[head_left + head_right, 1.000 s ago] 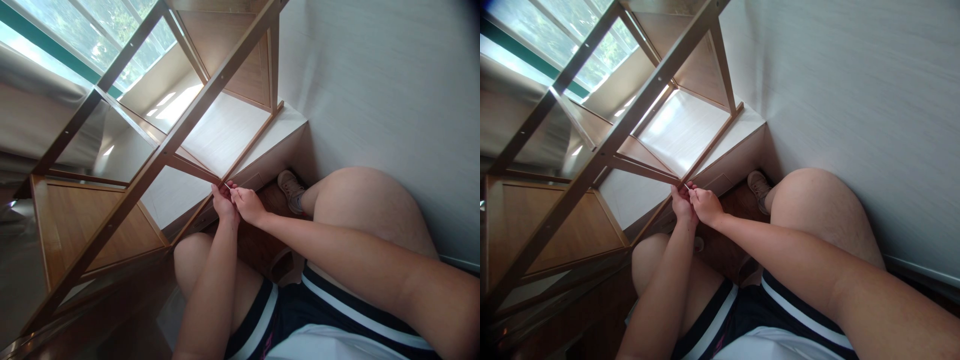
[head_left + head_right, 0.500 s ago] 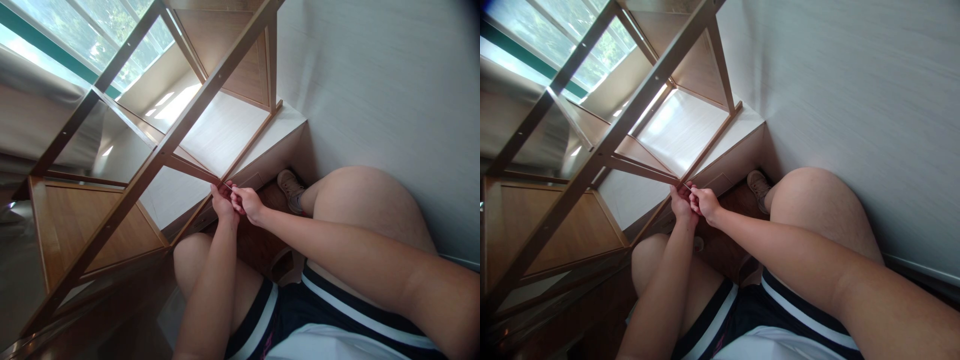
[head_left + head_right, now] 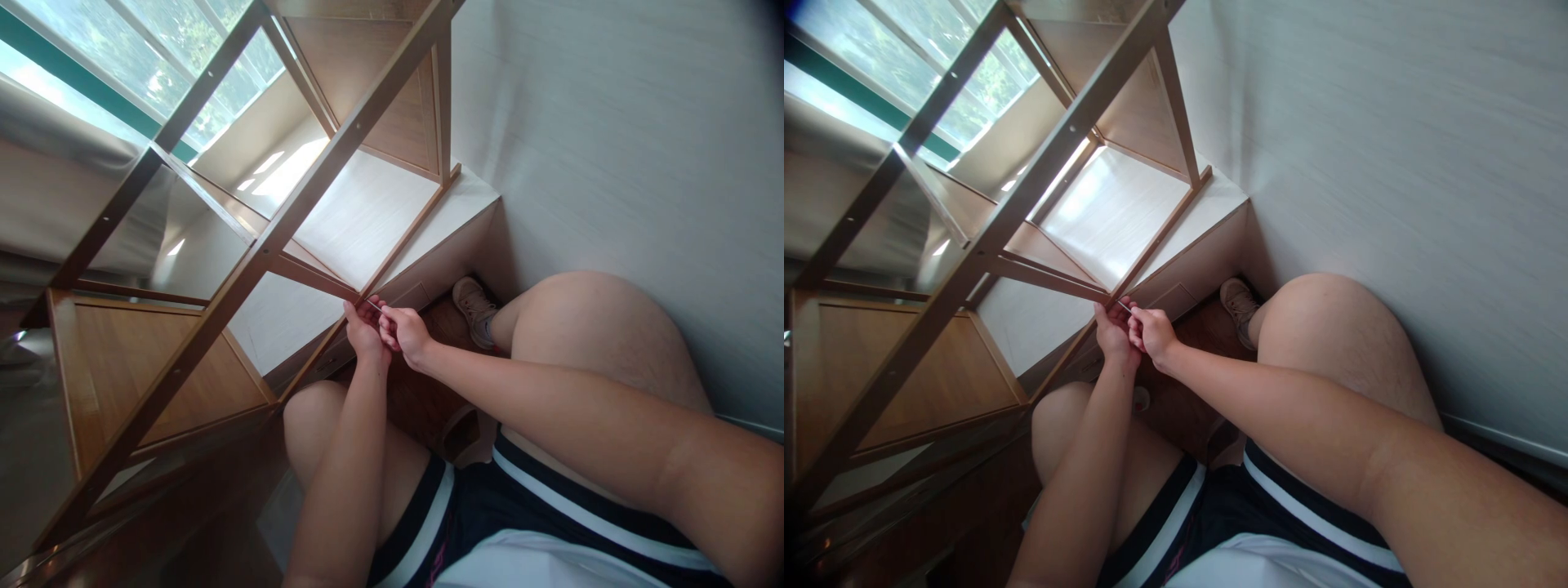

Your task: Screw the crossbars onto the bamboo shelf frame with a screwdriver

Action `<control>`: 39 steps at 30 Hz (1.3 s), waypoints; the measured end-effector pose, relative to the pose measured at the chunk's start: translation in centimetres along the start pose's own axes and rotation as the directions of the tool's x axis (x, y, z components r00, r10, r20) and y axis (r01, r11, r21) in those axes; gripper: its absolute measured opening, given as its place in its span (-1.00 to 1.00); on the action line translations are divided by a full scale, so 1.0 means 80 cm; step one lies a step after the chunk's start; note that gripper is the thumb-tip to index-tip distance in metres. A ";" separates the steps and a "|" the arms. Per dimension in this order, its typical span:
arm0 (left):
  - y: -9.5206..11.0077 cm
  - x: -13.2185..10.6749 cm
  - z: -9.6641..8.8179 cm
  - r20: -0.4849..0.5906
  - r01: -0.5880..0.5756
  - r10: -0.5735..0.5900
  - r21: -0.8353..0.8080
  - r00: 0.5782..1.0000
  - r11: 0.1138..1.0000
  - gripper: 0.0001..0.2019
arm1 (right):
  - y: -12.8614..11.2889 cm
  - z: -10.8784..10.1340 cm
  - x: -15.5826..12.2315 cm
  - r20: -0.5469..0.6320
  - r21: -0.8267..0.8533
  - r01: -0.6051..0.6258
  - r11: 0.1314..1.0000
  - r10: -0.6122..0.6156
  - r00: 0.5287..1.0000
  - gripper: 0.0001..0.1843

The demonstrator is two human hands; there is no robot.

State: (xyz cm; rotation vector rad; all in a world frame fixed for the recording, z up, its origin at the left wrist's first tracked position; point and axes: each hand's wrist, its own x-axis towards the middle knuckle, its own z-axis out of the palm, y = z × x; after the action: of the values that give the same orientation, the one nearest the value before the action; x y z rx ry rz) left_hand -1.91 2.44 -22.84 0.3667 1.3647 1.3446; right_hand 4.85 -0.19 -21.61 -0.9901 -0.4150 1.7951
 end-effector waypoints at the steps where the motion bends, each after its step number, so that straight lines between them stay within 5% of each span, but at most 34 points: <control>1: 0.000 0.000 0.000 0.000 -0.002 0.002 -0.003 1.000 1.000 -0.40 | 0.000 0.000 0.000 -0.002 -0.018 0.010 1.000 -0.010 1.000 -0.62; 11: -0.001 0.001 0.001 -0.008 -0.016 0.016 -0.012 1.000 1.000 -0.41 | 0.008 0.000 0.002 -0.040 -0.383 0.136 0.913 -0.163 0.986 -0.56; 20: -0.002 0.004 0.000 -0.006 -0.024 0.024 -0.030 1.000 0.999 -0.43 | -0.005 -0.006 -0.008 -0.058 -0.832 0.147 0.535 -0.348 0.936 -0.64; 28: -0.001 0.004 -0.001 -0.007 -0.012 0.012 -0.019 1.000 1.000 -0.43 | -0.006 -0.004 -0.009 -0.016 -0.937 0.105 0.334 -0.339 0.941 -0.58; 39: -0.002 0.005 -0.001 -0.009 -0.026 0.025 -0.015 1.000 1.000 -0.43 | -0.009 -0.005 -0.009 -0.005 -0.970 0.075 0.233 -0.325 0.946 -0.54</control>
State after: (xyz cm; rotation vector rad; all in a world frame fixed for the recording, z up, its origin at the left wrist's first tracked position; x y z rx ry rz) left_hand -1.99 2.66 -23.17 0.3698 1.3605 1.3780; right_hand 5.68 -0.60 -21.05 -1.8385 -1.5877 0.9976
